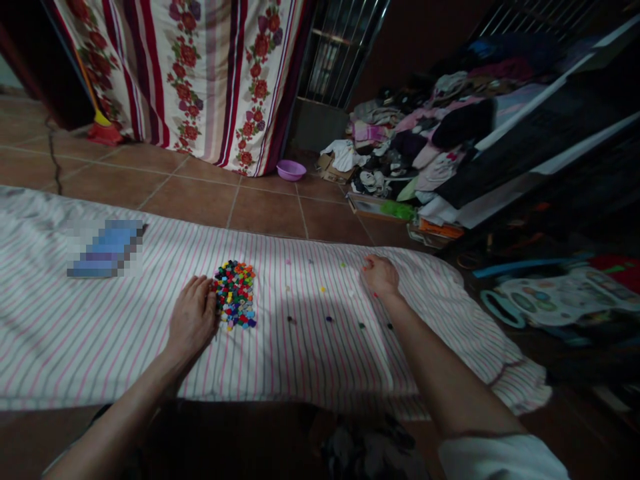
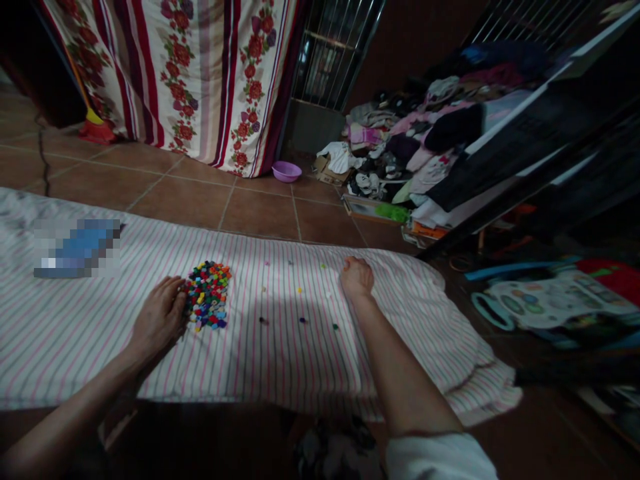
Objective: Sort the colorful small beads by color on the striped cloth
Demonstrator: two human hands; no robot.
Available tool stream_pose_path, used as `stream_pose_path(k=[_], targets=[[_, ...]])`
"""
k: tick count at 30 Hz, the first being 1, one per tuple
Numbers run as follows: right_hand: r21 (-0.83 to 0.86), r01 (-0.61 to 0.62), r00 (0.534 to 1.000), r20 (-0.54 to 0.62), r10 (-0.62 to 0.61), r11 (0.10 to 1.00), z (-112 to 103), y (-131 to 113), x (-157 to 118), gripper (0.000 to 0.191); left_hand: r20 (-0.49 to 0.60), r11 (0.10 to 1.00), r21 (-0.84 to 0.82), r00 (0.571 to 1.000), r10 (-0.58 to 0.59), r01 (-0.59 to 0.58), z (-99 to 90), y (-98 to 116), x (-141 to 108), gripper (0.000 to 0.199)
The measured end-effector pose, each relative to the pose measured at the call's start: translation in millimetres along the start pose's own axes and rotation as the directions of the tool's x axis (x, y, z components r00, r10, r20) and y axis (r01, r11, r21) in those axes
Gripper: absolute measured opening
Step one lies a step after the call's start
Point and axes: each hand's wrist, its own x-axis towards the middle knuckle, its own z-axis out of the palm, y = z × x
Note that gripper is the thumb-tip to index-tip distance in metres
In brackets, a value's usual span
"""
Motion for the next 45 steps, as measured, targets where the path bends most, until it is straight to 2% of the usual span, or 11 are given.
stream_pose_path(k=[6, 10, 12, 15, 17, 19, 22, 28, 33, 39, 45], targets=[[0.170, 0.130, 0.991, -0.006, -0.131, 0.977, -16, -56, -20, 0.023, 0.038, 1.000, 0.008, 0.999, -0.011, 0.010, 0.4, -2, -1, 0.045], [0.267, 0.266, 0.958, 0.035, -0.285, 0.926, -19, -98, -46, 0.016, 0.024, 1.000, 0.018, 1.000, 0.008, -0.008, -0.3, -1, 0, 0.044], [0.316, 0.339, 0.925, 0.060, -0.375, 0.886, -17, -118, -61, 0.016, 0.019, 0.999, 0.022, 0.999, 0.041, -0.041, -1.0, 0, 1, 0.042], [0.445, 0.490, 0.796, 0.122, -0.592, 0.750, -8, -146, -83, 0.017, 0.009, 0.996, 0.034, 0.996, 0.085, -0.085, -2.4, 0, 1, 0.039], [0.493, 0.556, 0.726, 0.103, -0.679, 0.669, 0, -162, -96, 0.016, 0.001, 0.994, 0.044, 0.995, 0.098, -0.098, -3.5, 0, 1, 0.037], [0.501, 0.581, 0.704, 0.086, -0.705, 0.642, 9, -176, -105, 0.017, 0.006, 0.993, 0.048, 0.994, 0.108, -0.108, -4.3, 0, 1, 0.036], [0.491, 0.576, 0.709, 0.096, -0.698, 0.653, 17, -193, -112, 0.018, 0.021, 0.992, 0.051, 0.993, 0.115, -0.116, -5.4, 0, 2, 0.036], [0.495, 0.562, 0.713, 0.116, -0.691, 0.663, 21, -208, -114, 0.020, 0.032, 0.993, 0.042, 0.994, 0.107, -0.109, -8.9, 4, 4, 0.032], [0.502, 0.575, 0.688, 0.130, -0.714, 0.646, 19, -210, -118, 0.020, 0.071, 0.997, 0.007, 0.995, 0.073, -0.073, -12.9, 11, 6, 0.032], [0.490, 0.573, 0.689, 0.147, -0.710, 0.657, 16, -213, -121, 0.016, 0.067, 0.998, -0.006, 0.996, 0.061, -0.060, -13.0, 13, 6, 0.032], [0.533, 0.549, 0.701, 0.125, -0.702, 0.643, 24, -214, -122, 0.013, 0.061, 0.999, -0.006, 0.997, 0.039, -0.039, -10.5, 13, 8, 0.039]])
